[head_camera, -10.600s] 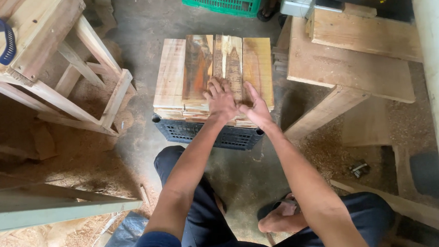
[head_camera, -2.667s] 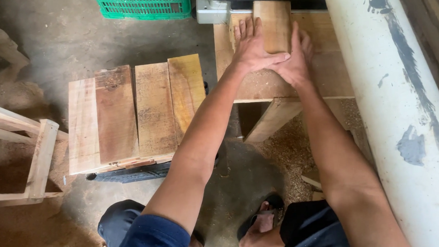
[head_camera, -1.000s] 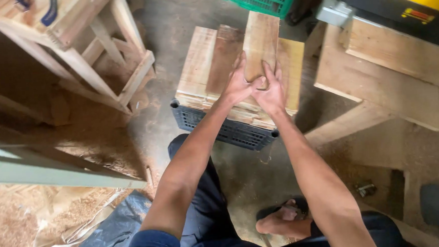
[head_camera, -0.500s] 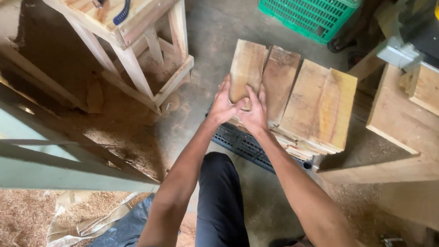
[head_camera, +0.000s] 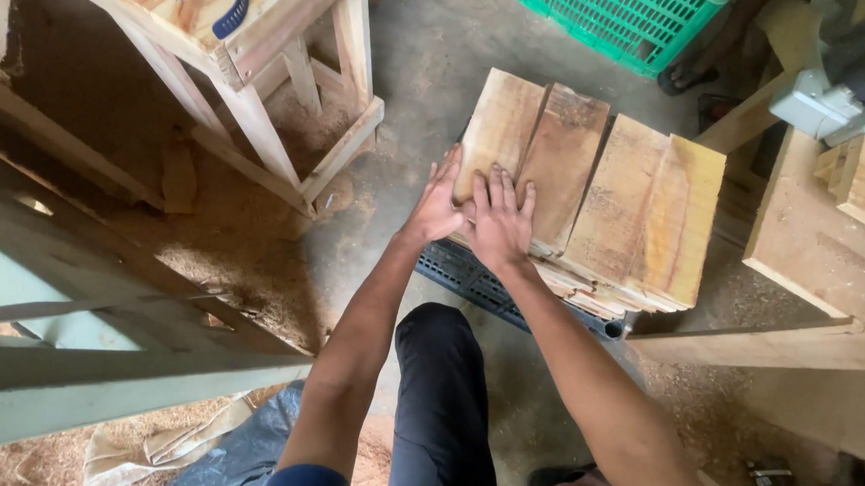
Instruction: Feeding wooden boards through a thickness planer and stacking them in a crate.
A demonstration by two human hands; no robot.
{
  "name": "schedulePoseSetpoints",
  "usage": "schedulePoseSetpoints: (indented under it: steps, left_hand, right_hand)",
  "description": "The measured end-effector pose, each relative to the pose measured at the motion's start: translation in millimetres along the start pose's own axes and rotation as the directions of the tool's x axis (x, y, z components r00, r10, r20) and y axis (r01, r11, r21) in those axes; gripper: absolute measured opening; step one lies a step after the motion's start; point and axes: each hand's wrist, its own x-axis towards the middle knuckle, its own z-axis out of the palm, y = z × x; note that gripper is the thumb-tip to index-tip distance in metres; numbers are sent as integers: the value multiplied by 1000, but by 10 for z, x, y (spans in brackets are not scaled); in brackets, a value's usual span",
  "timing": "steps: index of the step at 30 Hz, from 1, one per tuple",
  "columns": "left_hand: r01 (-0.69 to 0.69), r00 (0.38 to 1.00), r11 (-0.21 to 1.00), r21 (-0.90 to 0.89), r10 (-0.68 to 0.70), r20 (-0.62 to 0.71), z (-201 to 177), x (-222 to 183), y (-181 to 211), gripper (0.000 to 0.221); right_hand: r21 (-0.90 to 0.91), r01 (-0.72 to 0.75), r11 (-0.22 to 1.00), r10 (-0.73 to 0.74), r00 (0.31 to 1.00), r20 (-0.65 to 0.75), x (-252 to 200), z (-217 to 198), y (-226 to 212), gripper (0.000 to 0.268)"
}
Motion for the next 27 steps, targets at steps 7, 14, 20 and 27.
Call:
schedulePoseSetpoints:
  steps: [7,14,20,27]
  left_hand:
    - [24,999,999,33,-25,46,17,12,-51,102]
    - [143,982,865,482,-184,37,170,4,200,76]
    - [112,988,701,705,-151,-7,693,-116,218,59]
    - [23,999,841,540,-44,27,1148,-95,638,69]
  right_hand:
    - [-8,18,1000,-18,1000,18,-27,-129,-13,78]
    - [290,-22,957,-61,960,273,-68,-446,97,87]
    - [479,-12,878,-85,980,181,-449,-682,401,85]
    - [345,-90,934,77,996,51,-950,-633,1195,67]
